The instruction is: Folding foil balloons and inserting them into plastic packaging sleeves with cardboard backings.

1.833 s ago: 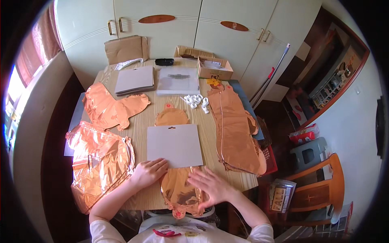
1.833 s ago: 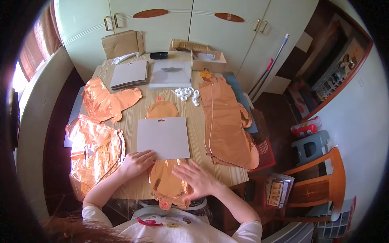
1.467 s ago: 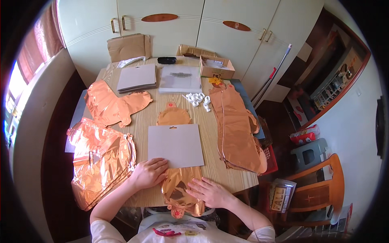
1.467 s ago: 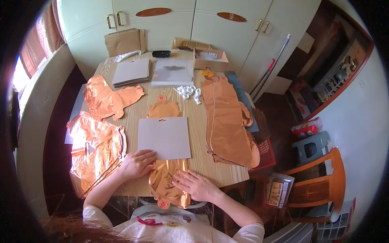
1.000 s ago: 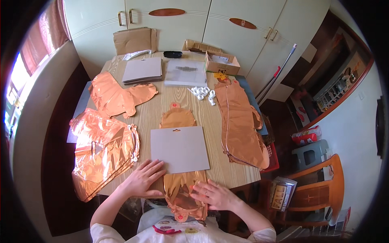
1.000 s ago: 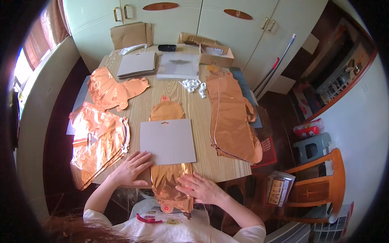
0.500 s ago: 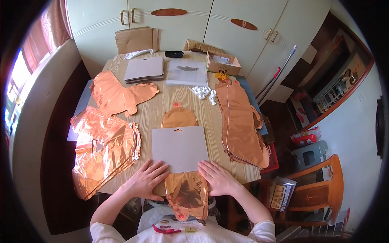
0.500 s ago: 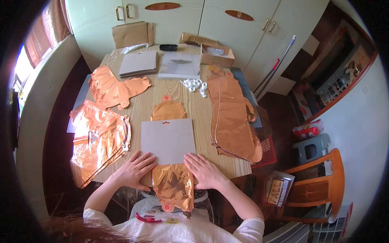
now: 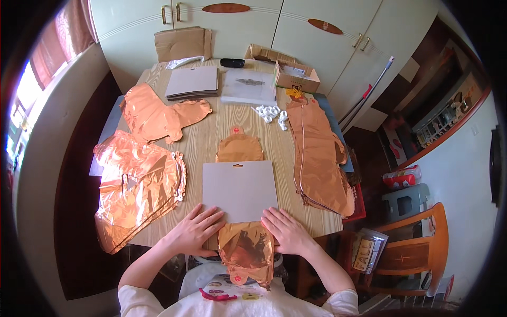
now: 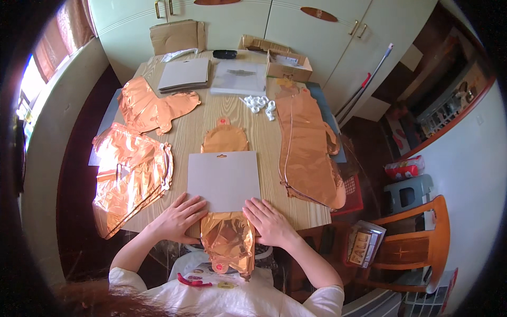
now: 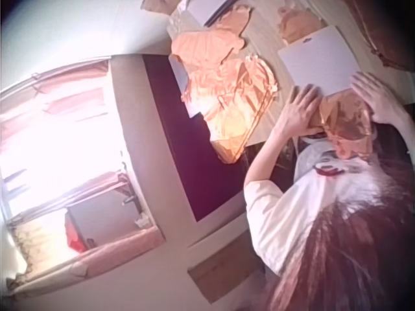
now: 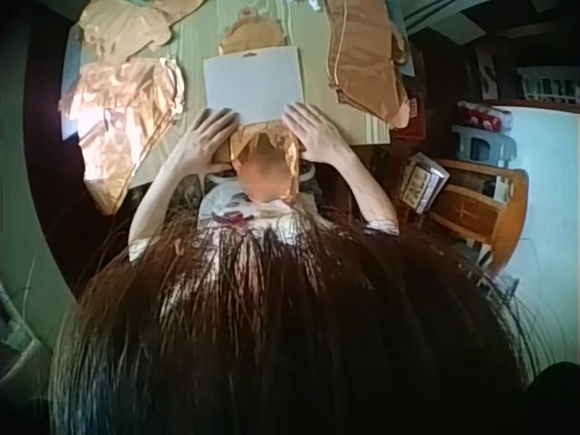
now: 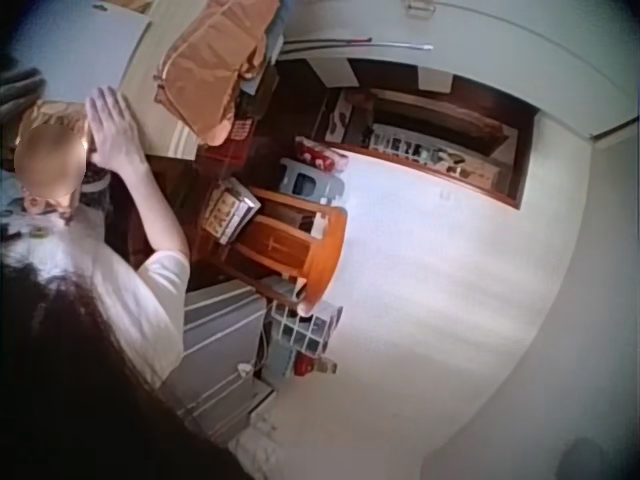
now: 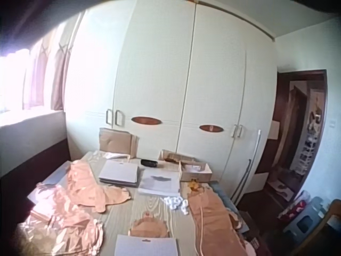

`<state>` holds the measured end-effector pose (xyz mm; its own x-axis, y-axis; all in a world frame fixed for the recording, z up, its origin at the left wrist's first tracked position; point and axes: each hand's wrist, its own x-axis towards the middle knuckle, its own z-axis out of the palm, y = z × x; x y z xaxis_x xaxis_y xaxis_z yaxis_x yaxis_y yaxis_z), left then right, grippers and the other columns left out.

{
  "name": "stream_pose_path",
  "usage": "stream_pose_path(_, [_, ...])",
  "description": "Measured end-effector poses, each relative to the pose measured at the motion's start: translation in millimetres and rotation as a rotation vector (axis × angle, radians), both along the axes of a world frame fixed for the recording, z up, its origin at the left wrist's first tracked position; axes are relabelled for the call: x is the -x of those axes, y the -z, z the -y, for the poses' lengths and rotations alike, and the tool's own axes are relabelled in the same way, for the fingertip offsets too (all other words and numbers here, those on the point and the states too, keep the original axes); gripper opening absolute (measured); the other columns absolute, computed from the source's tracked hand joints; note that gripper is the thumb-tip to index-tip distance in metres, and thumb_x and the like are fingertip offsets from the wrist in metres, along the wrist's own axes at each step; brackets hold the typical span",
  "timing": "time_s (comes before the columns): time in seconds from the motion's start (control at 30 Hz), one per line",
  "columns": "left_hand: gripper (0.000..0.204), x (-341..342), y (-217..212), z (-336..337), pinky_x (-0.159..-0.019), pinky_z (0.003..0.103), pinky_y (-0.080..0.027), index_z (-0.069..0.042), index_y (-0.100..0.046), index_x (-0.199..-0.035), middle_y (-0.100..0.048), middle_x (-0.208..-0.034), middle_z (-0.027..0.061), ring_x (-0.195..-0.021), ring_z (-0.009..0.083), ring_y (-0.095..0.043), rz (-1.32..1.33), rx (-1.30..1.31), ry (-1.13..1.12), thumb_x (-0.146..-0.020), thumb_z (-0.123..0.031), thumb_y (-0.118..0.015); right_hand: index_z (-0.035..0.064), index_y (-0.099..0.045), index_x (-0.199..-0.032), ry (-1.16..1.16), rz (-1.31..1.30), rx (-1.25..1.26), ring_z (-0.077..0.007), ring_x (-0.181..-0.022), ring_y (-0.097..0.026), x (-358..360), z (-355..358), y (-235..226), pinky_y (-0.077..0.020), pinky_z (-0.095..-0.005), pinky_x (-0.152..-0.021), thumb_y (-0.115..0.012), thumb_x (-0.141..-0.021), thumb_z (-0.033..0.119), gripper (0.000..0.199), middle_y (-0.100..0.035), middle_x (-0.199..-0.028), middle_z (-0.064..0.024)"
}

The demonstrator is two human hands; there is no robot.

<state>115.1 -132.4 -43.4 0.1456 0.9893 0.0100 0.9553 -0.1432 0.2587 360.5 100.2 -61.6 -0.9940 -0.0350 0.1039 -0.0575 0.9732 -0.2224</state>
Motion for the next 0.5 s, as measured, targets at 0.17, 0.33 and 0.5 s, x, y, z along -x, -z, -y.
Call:
stream_pose_path(0.17, [0.081, -3.9, 3.7, 4.0, -0.115, 0.055, -0.025, -0.004, -0.049, -0.137, -0.043, -0.146, 0.0154, -0.139, 0.0325, -0.037, 0.029, -0.034, -0.004, -0.075, -0.051, -0.073, 0.0014, -0.048, -0.137, -0.009, -0.03, -0.005, -0.0322, -0.138, -0.039, -2.0, 1.0, 1.3, -0.0285, -0.0468, -0.116, -0.078, -0.071, 0.033, 0.079, -0.045, -0.144, -0.0172])
stream_pose_path(0.33, [0.08, -7.9, 4.3, 4.7, -0.115, 0.052, -0.027, -0.003, -0.047, -0.137, -0.048, -0.142, 0.0153, -0.137, 0.03, -0.042, 0.071, -0.067, -0.022, -0.075, -0.046, -0.075, 0.009, -0.046, -0.141, -0.015, -0.028, -0.038, -0.0322, -0.138, -0.038, -5.8, 2.7, 4.2, -0.0295, -0.047, -0.116, -0.077, -0.073, 0.03, 0.077, -0.043, -0.146, -0.0158])
stream_pose_path(0.5, [0.085, -10.8, 6.0, 8.7, -0.116, 0.051, -0.027, -0.001, -0.04, -0.14, -0.051, -0.139, 0.0156, -0.135, 0.0285, -0.044, 0.182, -0.055, -0.067, -0.075, -0.041, -0.078, 0.02, -0.048, -0.141, -0.024, -0.11, -0.1, -0.0347, -0.136, -0.039, -7.0, 5.7, 11.7, -0.0317, -0.0493, -0.113, -0.073, -0.077, 0.031, 0.07, -0.043, -0.146, -0.0157])
